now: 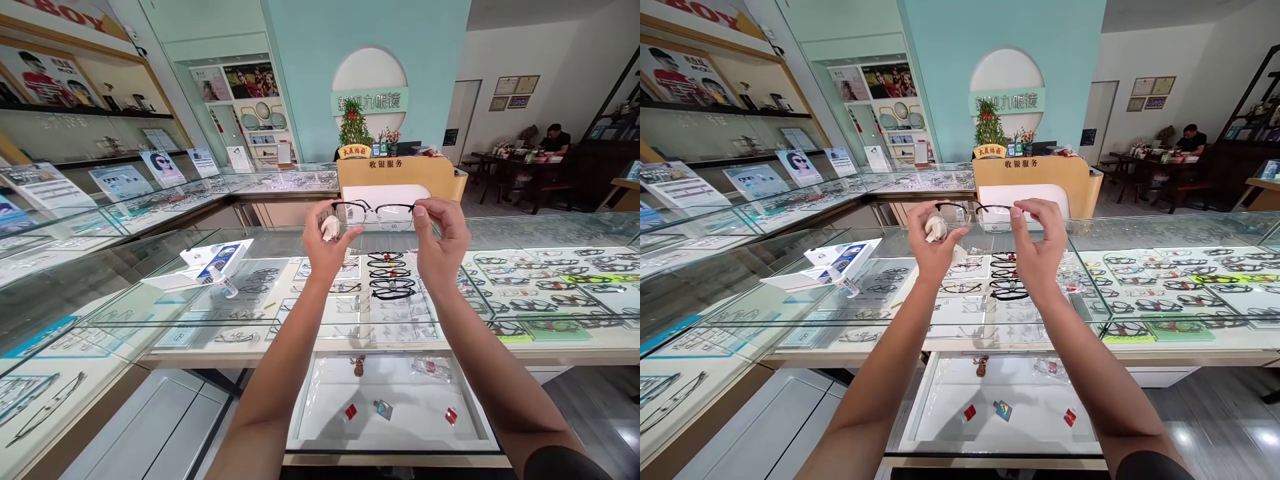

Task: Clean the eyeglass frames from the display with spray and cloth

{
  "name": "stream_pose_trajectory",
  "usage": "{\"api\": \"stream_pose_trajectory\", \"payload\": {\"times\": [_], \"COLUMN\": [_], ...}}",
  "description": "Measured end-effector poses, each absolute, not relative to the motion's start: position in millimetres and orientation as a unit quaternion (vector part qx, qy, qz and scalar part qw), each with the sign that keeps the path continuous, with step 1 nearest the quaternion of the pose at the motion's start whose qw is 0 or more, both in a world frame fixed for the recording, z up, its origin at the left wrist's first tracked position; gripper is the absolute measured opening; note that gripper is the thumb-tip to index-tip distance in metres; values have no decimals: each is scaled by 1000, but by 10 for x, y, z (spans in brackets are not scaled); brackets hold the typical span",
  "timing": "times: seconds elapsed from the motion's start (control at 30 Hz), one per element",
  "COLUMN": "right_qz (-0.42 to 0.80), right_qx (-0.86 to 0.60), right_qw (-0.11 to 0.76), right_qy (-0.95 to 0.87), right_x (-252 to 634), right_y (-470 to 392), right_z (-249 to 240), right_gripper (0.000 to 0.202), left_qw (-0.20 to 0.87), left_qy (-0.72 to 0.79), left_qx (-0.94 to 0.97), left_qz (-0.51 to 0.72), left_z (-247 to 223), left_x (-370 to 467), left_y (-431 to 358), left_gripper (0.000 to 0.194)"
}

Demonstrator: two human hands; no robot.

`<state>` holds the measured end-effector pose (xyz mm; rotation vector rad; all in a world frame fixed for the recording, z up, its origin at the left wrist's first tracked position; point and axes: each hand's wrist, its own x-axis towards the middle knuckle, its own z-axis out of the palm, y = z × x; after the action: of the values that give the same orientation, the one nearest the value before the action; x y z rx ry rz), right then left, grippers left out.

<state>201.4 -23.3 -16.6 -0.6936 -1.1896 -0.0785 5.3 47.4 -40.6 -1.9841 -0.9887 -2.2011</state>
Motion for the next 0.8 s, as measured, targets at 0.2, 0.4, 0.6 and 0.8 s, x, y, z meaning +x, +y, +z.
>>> {"api": "stream_pose_trajectory", "payload": {"times": [0.2, 0.4, 0.6, 0.8], "right_qz": [11, 169, 264, 287], "right_qx": [-314, -279, -262, -251], "right_qw": [775, 781, 773, 774], "right_qy": [-548, -533, -514, -506], "right_x": [2084, 2226, 2263, 2251], "right_y": [-143, 55, 122, 79], "right_z": [-193, -248, -258, -226], "right_gripper": [19, 24, 22, 18], "left_qw": [55, 169, 211, 156], "left_qy": [-311, -268, -282, -314], "left_qx": [-619, -625, -632, -630], "left_qz": [-719, -713, -690, -693], "left_z": [-399, -358, -325, -308], "left_x": [63, 89, 98, 96], "left_y": [448, 332, 244, 246], "left_gripper": [77, 73, 77, 79]}}
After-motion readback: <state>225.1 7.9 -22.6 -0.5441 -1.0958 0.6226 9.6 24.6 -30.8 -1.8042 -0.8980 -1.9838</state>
